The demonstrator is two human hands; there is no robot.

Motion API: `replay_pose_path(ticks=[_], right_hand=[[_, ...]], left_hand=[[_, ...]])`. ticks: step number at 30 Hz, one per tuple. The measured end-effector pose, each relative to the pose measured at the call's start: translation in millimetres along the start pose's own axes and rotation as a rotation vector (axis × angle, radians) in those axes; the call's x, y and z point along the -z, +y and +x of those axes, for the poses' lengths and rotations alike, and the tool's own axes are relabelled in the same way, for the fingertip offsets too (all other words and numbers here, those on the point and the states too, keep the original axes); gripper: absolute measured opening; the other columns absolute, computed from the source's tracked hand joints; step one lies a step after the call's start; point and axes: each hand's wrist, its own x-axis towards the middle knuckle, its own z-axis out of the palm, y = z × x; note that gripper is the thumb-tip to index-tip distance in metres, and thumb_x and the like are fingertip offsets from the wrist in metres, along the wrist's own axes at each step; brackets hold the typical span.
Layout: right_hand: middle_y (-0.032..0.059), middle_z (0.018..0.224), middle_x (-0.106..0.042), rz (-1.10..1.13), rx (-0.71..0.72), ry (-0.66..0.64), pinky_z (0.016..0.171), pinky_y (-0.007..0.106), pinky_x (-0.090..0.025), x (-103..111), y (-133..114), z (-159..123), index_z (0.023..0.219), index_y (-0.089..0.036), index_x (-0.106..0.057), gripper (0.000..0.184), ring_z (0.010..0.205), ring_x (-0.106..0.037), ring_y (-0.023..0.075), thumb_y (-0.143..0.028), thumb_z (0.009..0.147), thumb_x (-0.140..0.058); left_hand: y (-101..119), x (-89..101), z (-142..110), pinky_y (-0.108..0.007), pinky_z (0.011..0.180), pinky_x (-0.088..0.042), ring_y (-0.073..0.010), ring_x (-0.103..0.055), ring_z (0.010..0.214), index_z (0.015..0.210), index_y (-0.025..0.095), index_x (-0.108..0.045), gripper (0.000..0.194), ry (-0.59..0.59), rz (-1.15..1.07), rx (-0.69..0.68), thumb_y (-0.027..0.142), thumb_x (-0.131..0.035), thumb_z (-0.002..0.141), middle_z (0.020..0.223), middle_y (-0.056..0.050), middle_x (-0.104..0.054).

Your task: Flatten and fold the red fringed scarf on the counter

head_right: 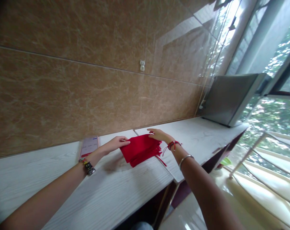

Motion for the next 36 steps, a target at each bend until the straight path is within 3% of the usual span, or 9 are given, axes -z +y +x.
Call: replay_pose_path(ticks=[3,7,12,18,24,28,33,36], right_hand=[[0.0025,0.123,-0.053,0.035,0.185,-0.069,0.094,0.027,-0.036,7,-16,8,0.117,-0.022,-0.053,0.037,0.110,-0.049,0.0164,-0.022,0.081,-0.046],[0.0039,0.102,-0.065,0.004,0.386,-0.141,0.081,0.028,-0.043,11,-33,14,0.102,-0.021,-0.063,0.028,0.090,-0.059,0.0182,-0.031,0.079,-0.051],[0.0057,0.083,-0.067,-0.015,0.352,0.010,0.069,0.026,-0.044,12,-25,12,0.086,-0.016,-0.066,0.019,0.074,-0.059,0.0160,-0.022,0.079,-0.049],[0.0080,0.088,-0.066,-0.014,0.300,0.147,0.072,0.027,-0.044,25,-8,13,0.089,-0.013,-0.064,0.022,0.079,-0.058,0.0168,-0.020,0.081,-0.044],[0.0077,0.089,-0.066,-0.030,0.356,0.118,0.076,0.026,-0.043,2,-13,20,0.090,-0.014,-0.065,0.022,0.081,-0.058,0.0165,-0.016,0.081,-0.045],[0.0094,0.089,-0.067,-0.042,0.393,0.084,0.077,0.028,-0.043,-13,-17,15,0.090,-0.013,-0.066,0.022,0.081,-0.058,0.0181,-0.016,0.080,-0.046],[0.0078,0.093,-0.066,-0.013,0.400,0.182,0.081,0.030,-0.042,1,-14,7,0.094,-0.015,-0.065,0.026,0.087,-0.057,0.0174,-0.013,0.081,-0.042],[0.0062,0.097,-0.065,-0.019,0.341,0.156,0.083,0.028,-0.041,10,-11,5,0.096,-0.017,-0.064,0.028,0.090,-0.057,0.0168,-0.012,0.080,-0.042]], left_hand=[[-4,3.1,0,-0.024,0.061,-0.037,-0.0136,-0.051,0.065,0.072,0.014,-0.059,0.035,-0.021,-0.014,-0.030,0.048,-0.055,0.066,0.069,-0.001,-0.059],[-9,3.4,7,-0.025,0.063,-0.036,-0.0145,-0.050,0.069,0.067,0.014,-0.059,0.033,0.017,-0.011,-0.065,0.047,-0.055,0.068,0.075,-0.002,-0.059],[-10,1.7,8,-0.026,0.066,-0.037,-0.0168,-0.051,0.078,0.071,0.014,-0.062,0.036,0.031,-0.020,-0.058,0.049,-0.051,0.072,0.086,-0.004,-0.061],[-3,3.5,-3,-0.026,0.068,-0.039,-0.0153,-0.053,0.075,0.083,0.015,-0.065,0.039,-0.031,-0.043,-0.019,0.049,-0.047,0.076,0.085,-0.003,-0.065],[-9,0.3,-1,-0.028,0.076,-0.038,-0.0178,-0.055,0.083,0.080,0.014,-0.065,0.036,0.000,-0.048,-0.008,0.045,-0.052,0.071,0.090,-0.004,-0.067],[-15,-1.3,-5,-0.028,0.074,-0.039,-0.0193,-0.056,0.082,0.072,0.014,-0.064,0.037,0.062,-0.013,0.050,0.049,-0.052,0.069,0.082,-0.003,-0.067],[-7,-3.7,-17,-0.028,0.064,-0.040,-0.0189,-0.056,0.073,0.075,0.013,-0.060,0.039,0.117,0.011,0.137,0.050,-0.060,0.062,0.076,-0.003,-0.066],[3,-5.6,-21,-0.027,0.065,-0.042,-0.0182,-0.057,0.076,0.085,0.014,-0.057,0.039,0.058,-0.031,0.160,0.042,-0.065,0.060,0.083,-0.004,-0.066]])
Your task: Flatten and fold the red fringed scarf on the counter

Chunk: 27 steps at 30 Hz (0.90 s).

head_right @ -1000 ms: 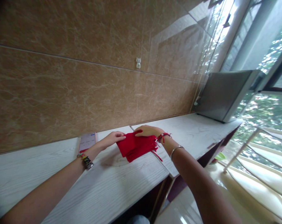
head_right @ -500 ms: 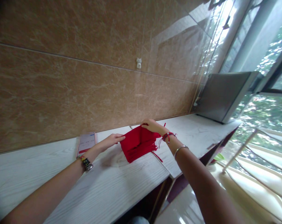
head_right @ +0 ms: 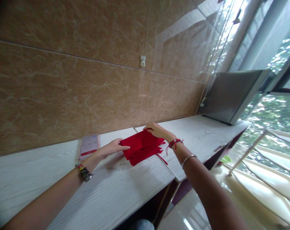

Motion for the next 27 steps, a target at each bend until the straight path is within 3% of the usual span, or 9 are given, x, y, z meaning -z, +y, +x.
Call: replay_pose_path(ticks=[5,10,12,15,17,19,21,24,27], right_hand=[[0.0052,0.085,-0.068,-0.056,-0.170,-0.103,0.069,0.024,-0.043,0,2,-1,0.090,-0.017,-0.065,0.027,0.075,-0.060,0.0155,-0.010,0.078,-0.042],[0.0035,0.076,-0.066,-0.068,-0.184,-0.072,0.060,0.021,-0.042,6,7,2,0.085,-0.017,-0.064,0.020,0.067,-0.058,0.0137,-0.025,0.081,-0.046],[0.0043,0.078,-0.065,-0.074,-0.167,-0.077,0.065,0.024,-0.043,8,8,5,0.086,-0.017,-0.065,0.019,0.071,-0.058,0.0155,-0.029,0.078,-0.052],[0.0084,0.095,-0.062,-0.095,-0.069,-0.018,0.080,0.034,-0.041,6,3,2,0.096,-0.018,-0.063,0.026,0.092,-0.053,0.0217,-0.025,0.071,-0.062],[0.0101,0.105,-0.058,-0.076,0.049,0.069,0.087,0.038,-0.038,4,-8,-6,0.102,-0.019,-0.061,0.028,0.101,-0.049,0.0227,-0.025,0.074,-0.059],[0.0092,0.107,-0.058,-0.022,0.152,0.077,0.088,0.037,-0.039,2,-22,-20,0.106,-0.020,-0.059,0.028,0.101,-0.051,0.0203,-0.027,0.079,-0.053],[0.0074,0.109,-0.058,0.019,0.201,-0.014,0.090,0.035,-0.040,3,-35,-36,0.112,-0.022,-0.055,0.034,0.101,-0.052,0.0187,-0.031,0.080,-0.052],[0.0069,0.119,-0.055,-0.027,0.224,-0.118,0.095,0.034,-0.037,4,-44,-57,0.121,-0.021,-0.049,0.045,0.111,-0.047,0.0200,-0.028,0.077,-0.056],[0.0069,0.119,-0.055,-0.124,0.212,-0.113,0.097,0.034,-0.037,7,-39,-66,0.119,-0.019,-0.051,0.040,0.112,-0.048,0.0187,-0.012,0.080,-0.046]], left_hand=[[3,-0.1,3,-0.029,0.070,-0.043,-0.0191,-0.056,0.082,0.087,0.014,-0.054,0.033,-0.010,0.039,0.012,0.036,-0.059,0.065,0.087,-0.005,-0.064],[-3,-1.7,6,-0.030,0.070,-0.045,-0.0199,-0.056,0.083,0.085,0.015,-0.050,0.025,0.059,0.149,0.036,0.029,-0.056,0.065,0.085,-0.005,-0.061],[-1,-5.9,4,-0.034,0.078,-0.043,-0.0227,-0.053,0.093,0.095,0.014,-0.048,0.034,0.119,0.202,0.007,0.021,-0.056,0.063,0.096,-0.008,-0.059],[7,-15.5,-1,-0.037,0.097,-0.030,-0.0231,-0.038,0.116,0.111,0.016,-0.043,0.052,0.235,0.295,-0.134,0.007,-0.051,0.060,0.124,-0.010,-0.043],[11,-22.1,-5,-0.032,0.101,-0.025,-0.0182,-0.035,0.119,0.111,0.019,-0.046,0.050,0.212,0.413,-0.313,0.002,-0.043,0.064,0.130,-0.007,-0.038],[12,-27.3,-9,-0.029,0.101,-0.027,-0.0158,-0.041,0.115,0.110,0.018,-0.051,0.041,0.123,0.552,-0.448,0.005,-0.037,0.074,0.126,-0.006,-0.046],[10,-30.7,-12,-0.030,0.101,-0.028,-0.0172,-0.042,0.115,0.116,0.014,-0.049,0.036,0.055,0.656,-0.467,0.017,-0.032,0.084,0.124,-0.009,-0.050],[3,-32.3,-16,-0.036,0.103,-0.022,-0.0220,-0.028,0.126,0.130,0.011,-0.035,0.053,0.011,0.758,-0.414,0.042,-0.035,0.086,0.137,-0.013,-0.034],[-3,-32.3,-19,-0.035,0.105,-0.016,-0.0214,-0.016,0.131,0.135,0.012,-0.023,0.065,-0.033,0.838,-0.395,0.046,-0.041,0.083,0.143,-0.012,-0.020]])
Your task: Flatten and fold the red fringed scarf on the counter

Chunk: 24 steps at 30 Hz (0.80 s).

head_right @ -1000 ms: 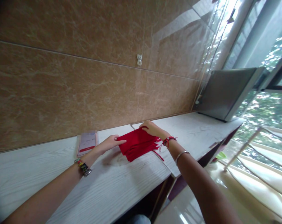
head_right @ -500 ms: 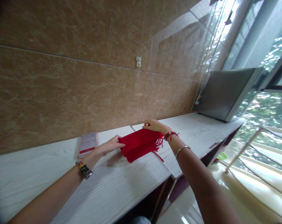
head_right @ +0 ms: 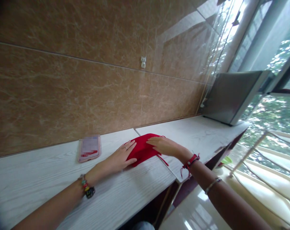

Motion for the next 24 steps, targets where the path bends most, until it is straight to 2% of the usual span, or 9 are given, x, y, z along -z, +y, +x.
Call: replay_pose_path(ticks=[2,6,13,17,21,24], right_hand=[[0.0069,0.114,-0.059,-0.057,-0.014,0.017,0.093,0.033,-0.041,2,6,-2,0.114,-0.019,-0.055,0.039,0.105,-0.054,0.0184,-0.005,0.080,-0.041],[0.0111,0.106,-0.062,-0.172,-0.008,0.059,0.084,0.035,-0.047,2,14,-3,0.108,-0.015,-0.058,0.033,0.094,-0.060,0.0215,-0.007,0.079,-0.046],[0.0138,0.109,-0.061,-0.301,0.001,0.164,0.085,0.037,-0.047,-17,24,-15,0.112,-0.012,-0.056,0.032,0.098,-0.058,0.0229,-0.008,0.083,-0.042],[0.0130,0.115,-0.057,-0.311,-0.030,0.235,0.091,0.041,-0.042,-23,32,-17,0.115,-0.015,-0.054,0.036,0.107,-0.052,0.0236,-0.006,0.083,-0.041],[0.0134,0.112,-0.059,-0.257,-0.096,0.199,0.088,0.039,-0.045,-38,37,-20,0.116,-0.016,-0.053,0.039,0.104,-0.055,0.0236,-0.006,0.079,-0.045],[0.0122,0.115,-0.057,-0.190,-0.160,0.136,0.089,0.037,-0.045,-41,38,-24,0.121,-0.016,-0.049,0.048,0.105,-0.054,0.0212,-0.002,0.075,-0.042]], left_hand=[[0,-1.5,-1,-0.033,0.106,-0.014,-0.0203,-0.014,0.131,0.135,0.011,-0.022,0.064,-0.013,0.045,-0.007,0.041,-0.043,0.083,0.143,-0.013,-0.019],[1,-4.7,0,-0.035,0.106,-0.013,-0.0215,-0.012,0.131,0.135,0.012,-0.021,0.059,-0.011,0.097,-0.004,0.034,-0.041,0.085,0.143,-0.013,-0.018],[5,-7.6,-1,-0.043,0.104,-0.015,-0.0285,-0.008,0.131,0.136,0.015,-0.021,0.054,-0.040,0.159,0.001,0.030,-0.035,0.086,0.144,-0.014,-0.013],[7,-5.8,-1,-0.046,0.103,-0.015,-0.0300,-0.007,0.131,0.136,0.014,-0.022,0.053,-0.077,0.163,0.005,0.028,-0.033,0.086,0.144,-0.015,-0.014],[9,-3.7,-2,-0.047,0.103,-0.015,-0.0298,-0.007,0.131,0.136,0.013,-0.023,0.052,-0.095,0.154,0.025,0.027,-0.032,0.086,0.144,-0.016,-0.014],[13,2.1,-1,-0.047,0.103,-0.015,-0.0291,-0.008,0.131,0.133,0.014,-0.029,0.052,-0.086,0.108,0.040,0.036,-0.034,0.086,0.143,-0.015,-0.018]])
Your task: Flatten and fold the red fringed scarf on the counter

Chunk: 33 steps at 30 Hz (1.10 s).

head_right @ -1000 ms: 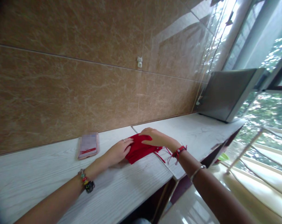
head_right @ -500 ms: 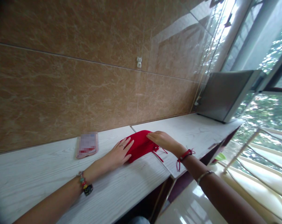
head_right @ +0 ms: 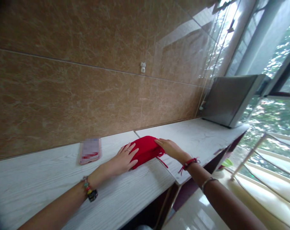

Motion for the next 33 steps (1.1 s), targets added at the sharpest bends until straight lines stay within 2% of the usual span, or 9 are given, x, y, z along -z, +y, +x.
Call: replay_pose_path(ticks=[4,8,11,15,19,21,26,29,33], right_hand=[[0.0106,0.120,-0.054,0.102,0.048,-0.087,0.100,0.039,-0.034,26,3,10,0.121,-0.016,-0.048,0.059,0.116,-0.044,0.0194,0.002,0.066,-0.038],[0.0080,0.126,-0.049,0.225,-0.005,-0.046,0.101,0.038,-0.032,47,-5,45,0.121,-0.017,-0.049,0.052,0.120,-0.039,0.0193,-0.004,0.072,-0.039],[0.0127,0.122,-0.051,0.250,-0.081,-0.066,0.098,0.036,-0.035,30,-16,68,0.120,-0.012,-0.049,0.039,0.114,-0.046,0.0205,-0.018,0.083,-0.037],[0.0139,0.117,-0.055,0.238,-0.029,-0.148,0.096,0.034,-0.038,-14,-24,74,0.114,-0.011,-0.053,0.034,0.112,-0.049,0.0201,-0.022,0.087,-0.037],[0.0112,0.121,-0.053,0.250,-0.005,-0.137,0.098,0.036,-0.036,-39,-18,64,0.118,-0.015,-0.050,0.034,0.115,-0.045,0.0189,-0.020,0.087,-0.035],[0.0119,0.124,-0.050,0.239,0.018,-0.136,0.099,0.038,-0.035,-45,-13,58,0.117,-0.015,-0.050,0.034,0.118,-0.041,0.0198,-0.017,0.086,-0.037],[0.0168,0.126,-0.047,0.129,0.110,-0.104,0.097,0.041,-0.037,-53,-11,51,0.114,-0.010,-0.052,0.033,0.121,-0.037,0.0222,-0.011,0.084,-0.037],[0.0164,0.123,-0.050,0.112,0.093,-0.086,0.096,0.041,-0.039,-52,-22,54,0.114,-0.010,-0.052,0.033,0.119,-0.040,0.0219,-0.013,0.086,-0.036],[0.0185,0.121,-0.051,0.105,0.065,-0.045,0.094,0.040,-0.040,-47,-52,65,0.117,-0.007,-0.050,0.036,0.116,-0.044,0.0230,-0.020,0.089,-0.031]], left_hand=[[7,13.2,11,-0.044,0.104,-0.014,-0.0264,-0.013,0.131,0.125,0.013,-0.041,0.050,0.067,-0.087,0.019,0.043,-0.026,0.088,0.142,-0.014,-0.023],[12,14.1,30,-0.042,0.104,-0.015,-0.0246,-0.017,0.130,0.129,0.008,-0.033,0.049,0.141,-0.092,0.061,0.035,-0.024,0.089,0.141,-0.016,-0.025],[10,4.4,40,-0.046,0.102,-0.017,-0.0296,-0.017,0.129,0.131,0.004,-0.028,0.057,0.068,-0.072,0.135,0.039,-0.028,0.087,0.139,-0.020,-0.025],[2,-5.8,44,-0.046,0.101,-0.020,-0.0309,-0.025,0.126,0.132,0.006,-0.027,0.067,0.022,-0.068,0.151,0.051,-0.031,0.082,0.138,-0.019,-0.028],[2,-7.6,44,-0.045,0.098,-0.025,-0.0333,-0.030,0.122,0.131,0.007,-0.026,0.098,0.009,-0.009,0.118,0.065,-0.055,0.058,0.136,-0.020,-0.031],[5,-8.2,44,-0.044,0.096,-0.028,-0.0325,-0.034,0.119,0.131,0.009,-0.025,0.101,0.006,0.043,0.105,0.060,-0.063,0.052,0.135,-0.019,-0.033],[10,-11.0,40,-0.043,0.093,-0.032,-0.0322,-0.040,0.114,0.126,0.008,-0.029,0.091,0.013,0.074,0.109,0.049,-0.064,0.053,0.130,-0.020,-0.037],[5,-10.8,32,-0.041,0.092,-0.033,-0.0316,-0.042,0.112,0.122,0.010,-0.034,0.083,0.023,0.086,0.090,0.048,-0.063,0.054,0.128,-0.018,-0.040],[-9,-6.7,8,-0.039,0.089,-0.036,-0.0298,-0.047,0.105,0.120,0.012,-0.037,0.079,0.036,0.106,0.082,0.048,-0.063,0.055,0.124,-0.016,-0.044]])
